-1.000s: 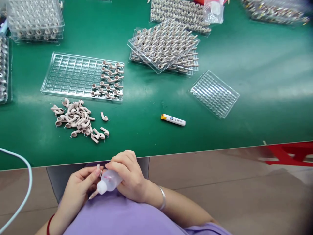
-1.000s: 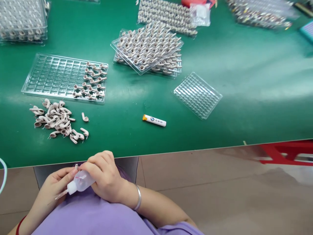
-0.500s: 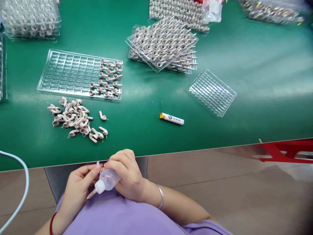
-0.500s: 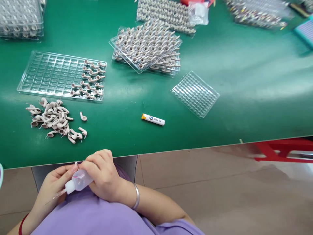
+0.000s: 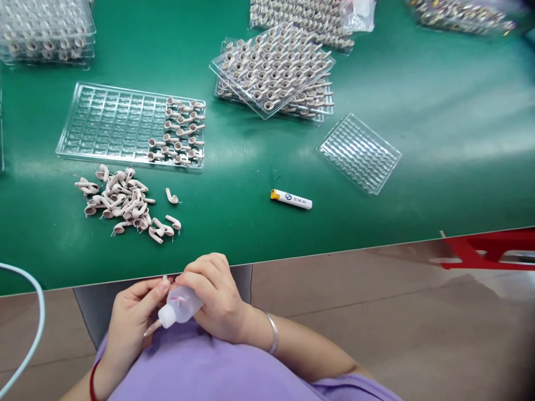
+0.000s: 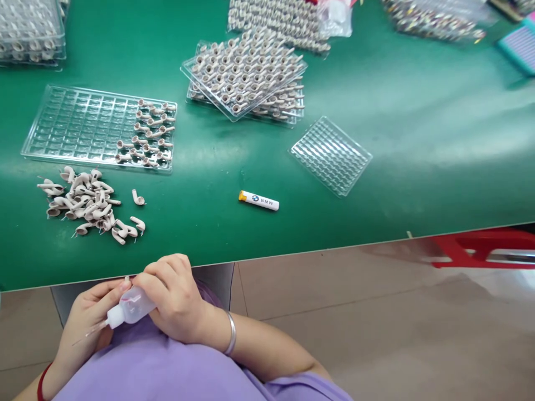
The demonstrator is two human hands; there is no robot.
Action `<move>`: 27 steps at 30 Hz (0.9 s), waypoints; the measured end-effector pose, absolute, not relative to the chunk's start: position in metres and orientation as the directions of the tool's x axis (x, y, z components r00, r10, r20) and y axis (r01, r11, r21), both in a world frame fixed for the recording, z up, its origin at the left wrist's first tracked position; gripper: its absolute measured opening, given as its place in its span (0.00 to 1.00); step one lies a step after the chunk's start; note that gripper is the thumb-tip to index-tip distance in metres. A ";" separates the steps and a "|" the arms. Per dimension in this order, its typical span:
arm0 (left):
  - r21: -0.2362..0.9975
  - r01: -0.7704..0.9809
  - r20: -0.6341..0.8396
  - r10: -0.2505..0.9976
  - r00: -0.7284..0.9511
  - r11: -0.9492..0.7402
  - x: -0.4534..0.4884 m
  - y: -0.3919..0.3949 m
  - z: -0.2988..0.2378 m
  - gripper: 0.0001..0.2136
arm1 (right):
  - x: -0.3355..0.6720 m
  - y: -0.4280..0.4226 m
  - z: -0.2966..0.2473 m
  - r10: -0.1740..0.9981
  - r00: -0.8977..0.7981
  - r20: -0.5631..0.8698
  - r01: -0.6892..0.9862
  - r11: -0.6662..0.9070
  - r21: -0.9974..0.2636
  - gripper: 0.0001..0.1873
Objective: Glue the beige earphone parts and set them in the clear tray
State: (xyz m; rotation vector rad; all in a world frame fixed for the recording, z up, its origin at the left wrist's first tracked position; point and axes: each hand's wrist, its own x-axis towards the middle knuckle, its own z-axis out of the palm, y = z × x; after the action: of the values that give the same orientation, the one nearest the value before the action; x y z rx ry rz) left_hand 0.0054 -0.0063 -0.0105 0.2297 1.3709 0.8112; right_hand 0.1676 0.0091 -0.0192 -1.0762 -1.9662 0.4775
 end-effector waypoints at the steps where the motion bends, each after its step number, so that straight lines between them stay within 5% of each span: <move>1: 0.589 -0.379 -0.776 0.631 -0.017 0.714 0.005 -0.006 -0.012 0.16 | 0.167 0.009 -0.019 0.825 -0.292 0.483 0.516 0.561 -0.647 0.08; 6: 0.650 -0.218 -0.730 0.678 0.084 0.728 -0.004 -0.005 -0.007 0.15 | 0.171 0.013 -0.013 0.811 -0.342 0.475 0.494 0.586 -0.642 0.07; 10: 0.833 0.164 -0.549 0.827 0.121 0.529 -0.016 0.009 0.021 0.12 | 0.196 0.037 0.005 0.861 -0.359 0.361 0.293 0.471 -0.832 0.10; 13: 0.900 0.427 -0.132 0.989 0.066 0.091 -0.021 0.040 0.046 0.08 | 0.221 0.075 0.023 0.921 -0.267 0.285 0.338 0.366 -0.867 0.13; 17: 0.555 0.777 0.410 0.910 0.055 -0.297 -0.022 0.109 0.067 0.06 | 0.237 0.135 0.036 0.885 -0.366 0.289 0.539 0.454 -0.710 0.19; 19: 0.416 0.863 0.419 0.903 0.096 -0.285 -0.023 0.145 0.071 0.09 | 0.235 0.158 0.034 0.842 -0.472 0.260 0.562 0.515 -0.647 0.23; 27: 0.335 0.898 0.263 0.943 0.203 -0.286 -0.019 0.224 0.064 0.11 | 0.231 0.179 0.019 0.811 -0.544 0.213 0.621 0.561 -0.547 0.21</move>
State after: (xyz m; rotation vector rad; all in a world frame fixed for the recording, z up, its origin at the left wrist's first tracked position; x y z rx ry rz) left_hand -0.0187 0.2236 0.0635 2.3503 1.8076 0.6429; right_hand 0.2314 0.1787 0.0187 -1.1558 -2.3512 0.5750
